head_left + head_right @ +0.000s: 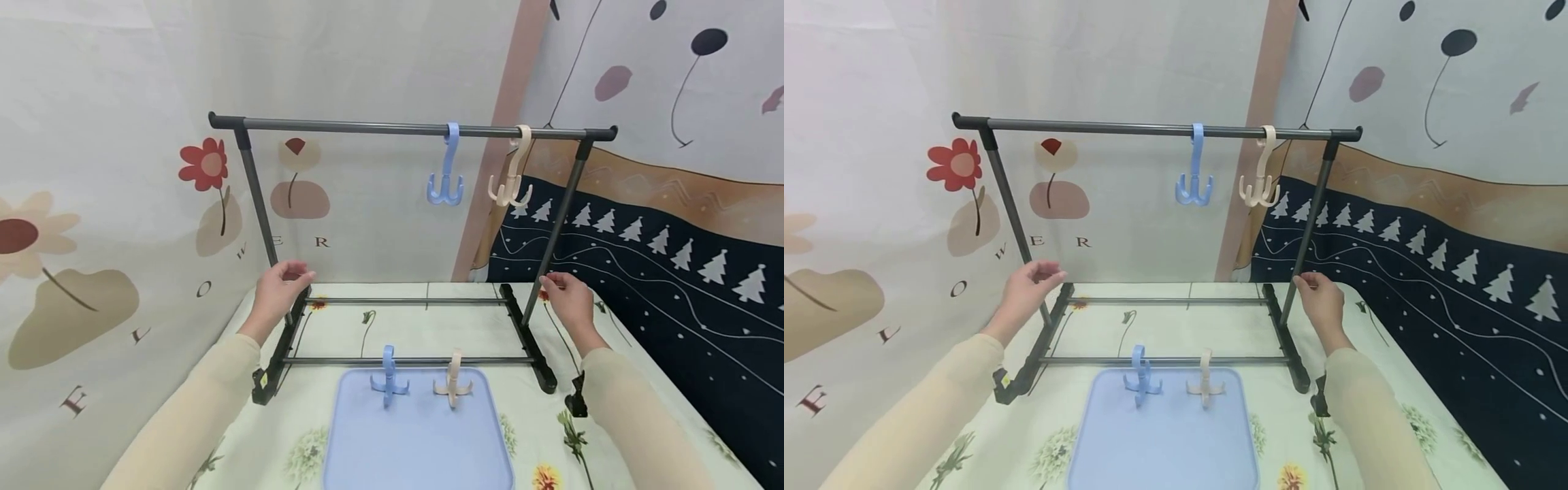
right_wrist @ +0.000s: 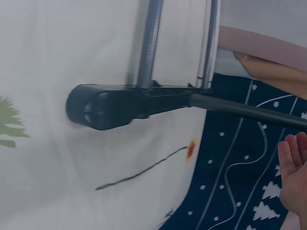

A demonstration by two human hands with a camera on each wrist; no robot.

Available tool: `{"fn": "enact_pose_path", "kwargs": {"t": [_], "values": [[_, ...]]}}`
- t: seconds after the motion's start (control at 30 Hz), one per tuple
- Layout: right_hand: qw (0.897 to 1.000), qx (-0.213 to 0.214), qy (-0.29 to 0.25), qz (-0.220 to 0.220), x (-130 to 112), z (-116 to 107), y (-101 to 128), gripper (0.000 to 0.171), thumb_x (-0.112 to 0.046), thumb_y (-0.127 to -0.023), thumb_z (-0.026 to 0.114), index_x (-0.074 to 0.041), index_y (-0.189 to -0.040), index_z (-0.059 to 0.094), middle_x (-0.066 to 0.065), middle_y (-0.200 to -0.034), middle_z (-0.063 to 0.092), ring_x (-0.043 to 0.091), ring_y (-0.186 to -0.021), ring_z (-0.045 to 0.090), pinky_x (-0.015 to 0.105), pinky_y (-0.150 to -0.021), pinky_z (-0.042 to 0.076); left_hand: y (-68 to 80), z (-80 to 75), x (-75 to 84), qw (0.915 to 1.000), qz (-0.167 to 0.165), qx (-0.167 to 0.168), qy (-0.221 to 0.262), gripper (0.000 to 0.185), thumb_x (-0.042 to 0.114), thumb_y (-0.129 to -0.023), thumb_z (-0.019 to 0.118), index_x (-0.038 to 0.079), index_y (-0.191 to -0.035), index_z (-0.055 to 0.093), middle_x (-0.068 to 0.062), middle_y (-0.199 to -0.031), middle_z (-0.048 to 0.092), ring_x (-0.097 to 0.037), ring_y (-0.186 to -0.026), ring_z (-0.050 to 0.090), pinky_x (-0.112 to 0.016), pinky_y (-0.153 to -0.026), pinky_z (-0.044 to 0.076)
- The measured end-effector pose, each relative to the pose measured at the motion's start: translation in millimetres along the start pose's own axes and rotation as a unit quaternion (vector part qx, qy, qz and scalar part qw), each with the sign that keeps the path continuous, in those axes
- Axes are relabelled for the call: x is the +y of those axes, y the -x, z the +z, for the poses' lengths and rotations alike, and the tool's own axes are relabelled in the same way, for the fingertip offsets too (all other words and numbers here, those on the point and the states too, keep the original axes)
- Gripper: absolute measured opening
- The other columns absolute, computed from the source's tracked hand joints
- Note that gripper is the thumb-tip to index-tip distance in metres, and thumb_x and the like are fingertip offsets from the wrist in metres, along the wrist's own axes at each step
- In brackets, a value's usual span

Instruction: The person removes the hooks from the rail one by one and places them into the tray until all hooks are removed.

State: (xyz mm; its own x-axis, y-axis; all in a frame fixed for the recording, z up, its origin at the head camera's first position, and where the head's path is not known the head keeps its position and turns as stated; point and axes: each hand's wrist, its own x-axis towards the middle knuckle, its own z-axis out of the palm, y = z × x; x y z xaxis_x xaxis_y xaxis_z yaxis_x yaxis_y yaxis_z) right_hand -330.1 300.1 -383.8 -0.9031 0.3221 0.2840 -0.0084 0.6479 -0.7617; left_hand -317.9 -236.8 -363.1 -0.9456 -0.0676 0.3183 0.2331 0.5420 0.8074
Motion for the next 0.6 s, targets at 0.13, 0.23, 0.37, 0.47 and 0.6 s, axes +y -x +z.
{"fn": "enact_pose_path", "kwargs": {"t": [0.13,0.23,0.37,0.47,0.6], "values": [[1.000,0.010,0.004,-0.025,-15,-6,0,0.049,-0.040,-0.104,0.050,0.000,-0.130,0.060,0.022,-0.122,0.064,0.037,-0.109,0.060,0.050,-0.088,0.048,-3.6,-10.1,-1.8,0.9996,-0.001,0.028,0.010,0.051,0.043,-0.096,0.065,0.005,-0.130,0.056,-0.012,-0.124,0.059,-0.028,-0.114,0.053,-0.044,-0.092,0.043],[0.999,0.019,0.002,-0.035,-27,-12,-2,0.047,-0.040,-0.104,0.051,-0.001,-0.129,0.061,0.021,-0.120,0.065,0.036,-0.109,0.060,0.049,-0.088,0.047,-4.0,-13.9,-1.9,0.9981,-0.013,0.059,0.013,0.050,0.041,-0.096,0.066,0.004,-0.129,0.057,-0.012,-0.123,0.060,-0.026,-0.113,0.053,-0.041,-0.093,0.042],[0.999,0.027,0.000,-0.047,-42,-19,-5,0.047,-0.040,-0.103,0.052,-0.002,-0.127,0.062,0.020,-0.119,0.065,0.035,-0.108,0.060,0.049,-0.091,0.046,-5.0,-17.3,-2.8,0.9931,-0.041,0.110,0.011,0.046,0.037,-0.096,0.066,0.004,-0.128,0.059,-0.011,-0.122,0.061,-0.024,-0.112,0.055,-0.038,-0.093,0.044],[0.998,0.028,-0.004,-0.060,-54,-25,-7,0.047,-0.041,-0.102,0.053,-0.001,-0.127,0.062,0.020,-0.119,0.065,0.036,-0.109,0.060,0.051,-0.095,0.045,-7.5,-21.4,-6.0,0.9885,-0.057,0.139,0.014,0.043,0.034,-0.096,0.066,0.005,-0.127,0.059,-0.011,-0.120,0.061,-0.022,-0.111,0.055,-0.035,-0.092,0.046],[0.997,0.026,-0.014,-0.067,-68,-32,-8,0.050,-0.044,-0.102,0.053,-0.002,-0.128,0.061,0.020,-0.121,0.065,0.036,-0.111,0.059,0.053,-0.100,0.042,-11.9,-27.2,-11.2,0.9845,-0.070,0.159,0.024,0.044,0.034,-0.096,0.067,0.006,-0.128,0.058,-0.009,-0.120,0.060,-0.019,-0.110,0.055,-0.033,-0.092,0.046]]}}
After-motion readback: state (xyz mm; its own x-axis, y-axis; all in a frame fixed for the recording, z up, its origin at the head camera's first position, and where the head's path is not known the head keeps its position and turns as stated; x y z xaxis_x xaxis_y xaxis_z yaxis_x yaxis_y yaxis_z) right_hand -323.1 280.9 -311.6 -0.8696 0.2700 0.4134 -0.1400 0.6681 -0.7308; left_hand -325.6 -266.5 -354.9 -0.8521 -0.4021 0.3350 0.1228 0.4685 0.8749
